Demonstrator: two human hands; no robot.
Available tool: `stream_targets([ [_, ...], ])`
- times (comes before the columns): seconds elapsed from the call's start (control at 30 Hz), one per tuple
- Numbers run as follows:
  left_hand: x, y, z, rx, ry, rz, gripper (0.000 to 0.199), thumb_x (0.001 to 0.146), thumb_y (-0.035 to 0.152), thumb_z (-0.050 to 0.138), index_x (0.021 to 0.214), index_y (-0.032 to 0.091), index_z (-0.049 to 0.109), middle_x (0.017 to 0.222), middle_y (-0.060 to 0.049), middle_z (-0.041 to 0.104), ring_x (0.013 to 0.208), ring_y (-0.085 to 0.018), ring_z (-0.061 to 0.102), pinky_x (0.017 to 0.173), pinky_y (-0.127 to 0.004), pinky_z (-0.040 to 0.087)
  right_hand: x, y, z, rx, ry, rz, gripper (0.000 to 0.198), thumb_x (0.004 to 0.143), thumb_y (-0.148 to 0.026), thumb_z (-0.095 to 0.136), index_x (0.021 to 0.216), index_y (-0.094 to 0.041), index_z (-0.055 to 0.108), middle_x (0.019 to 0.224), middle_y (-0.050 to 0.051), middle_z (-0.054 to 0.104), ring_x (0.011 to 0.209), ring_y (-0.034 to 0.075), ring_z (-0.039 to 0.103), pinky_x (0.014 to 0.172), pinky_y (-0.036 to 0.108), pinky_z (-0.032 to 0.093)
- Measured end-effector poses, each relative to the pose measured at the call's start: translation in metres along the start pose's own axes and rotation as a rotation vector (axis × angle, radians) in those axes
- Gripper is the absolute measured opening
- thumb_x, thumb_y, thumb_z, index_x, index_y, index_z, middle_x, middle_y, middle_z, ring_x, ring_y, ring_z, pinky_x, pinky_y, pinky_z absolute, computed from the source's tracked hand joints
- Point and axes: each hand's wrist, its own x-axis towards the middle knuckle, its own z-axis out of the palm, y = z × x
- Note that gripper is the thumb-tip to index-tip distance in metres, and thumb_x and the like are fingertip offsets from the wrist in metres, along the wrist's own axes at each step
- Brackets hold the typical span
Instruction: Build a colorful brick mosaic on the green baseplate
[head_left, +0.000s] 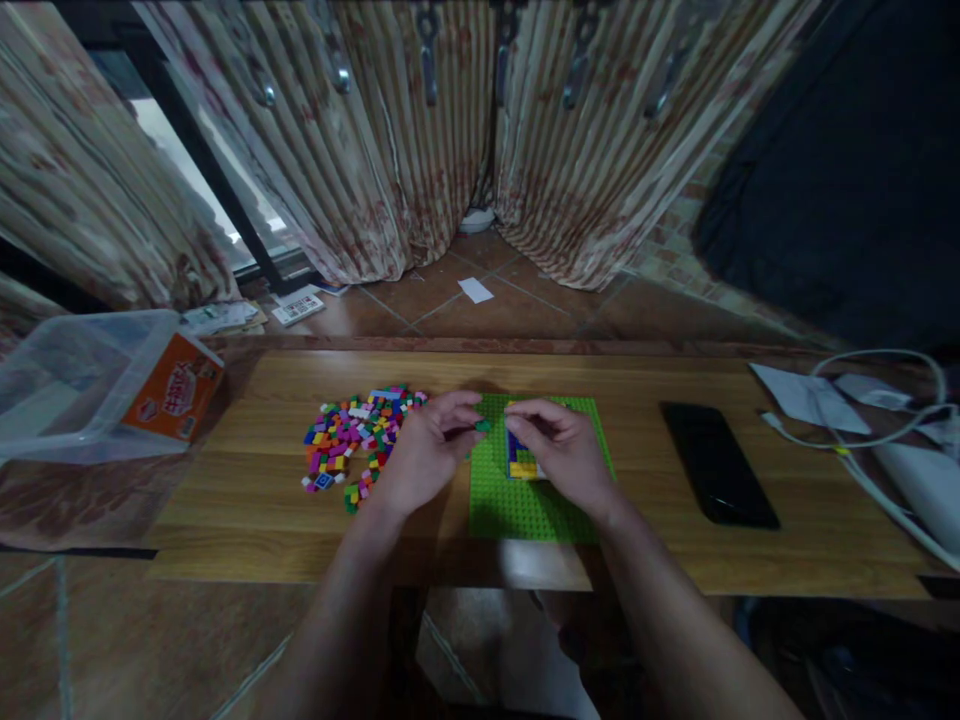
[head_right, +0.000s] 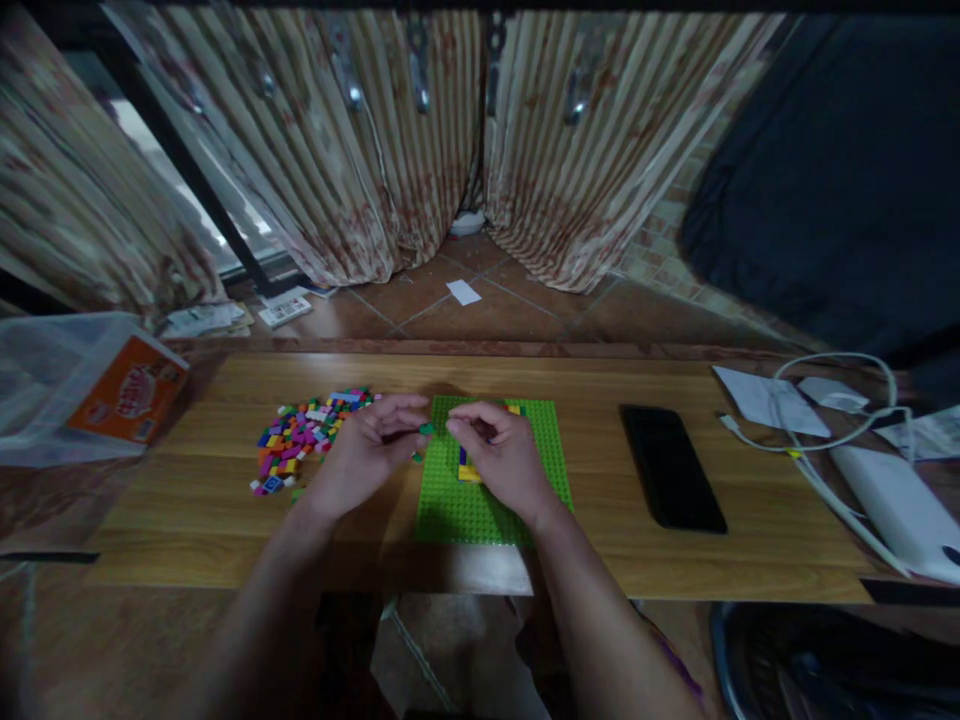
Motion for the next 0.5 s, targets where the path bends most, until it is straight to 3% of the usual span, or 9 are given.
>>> stream_targets([
  [0.2,0.002,-0.001,0.012,0.048,0.008,0.038,0.048,0.078,0.012,0.064,0.125,0.018,0.053,0.094,-0.004,0.072,0.087,-0.015,0.070,0.085,-0.030,0.055,-0.002,0.000,0.000,0.002,-0.095,-0.049,0.016,0.082,-0.036,0.069,0.091,-0.024,0.074,0.081,0.001,0.069,0.075,0.016,0.061,0.067,0.028,0.048],
  [0.5,0.003,-0.002,0.026,0.052,0.012,0.080,0.042,0.080,0.011,0.062,0.121,0.017,0.055,0.092,-0.003,0.071,0.085,-0.013,0.069,0.084,-0.028,0.055,-0.004,0.000,-0.013,-0.043,-0.206,-0.042,0.010,0.085,-0.032,0.065,0.089,-0.022,0.067,0.079,-0.002,0.065,0.073,0.013,0.058,0.069,0.027,0.045],
])
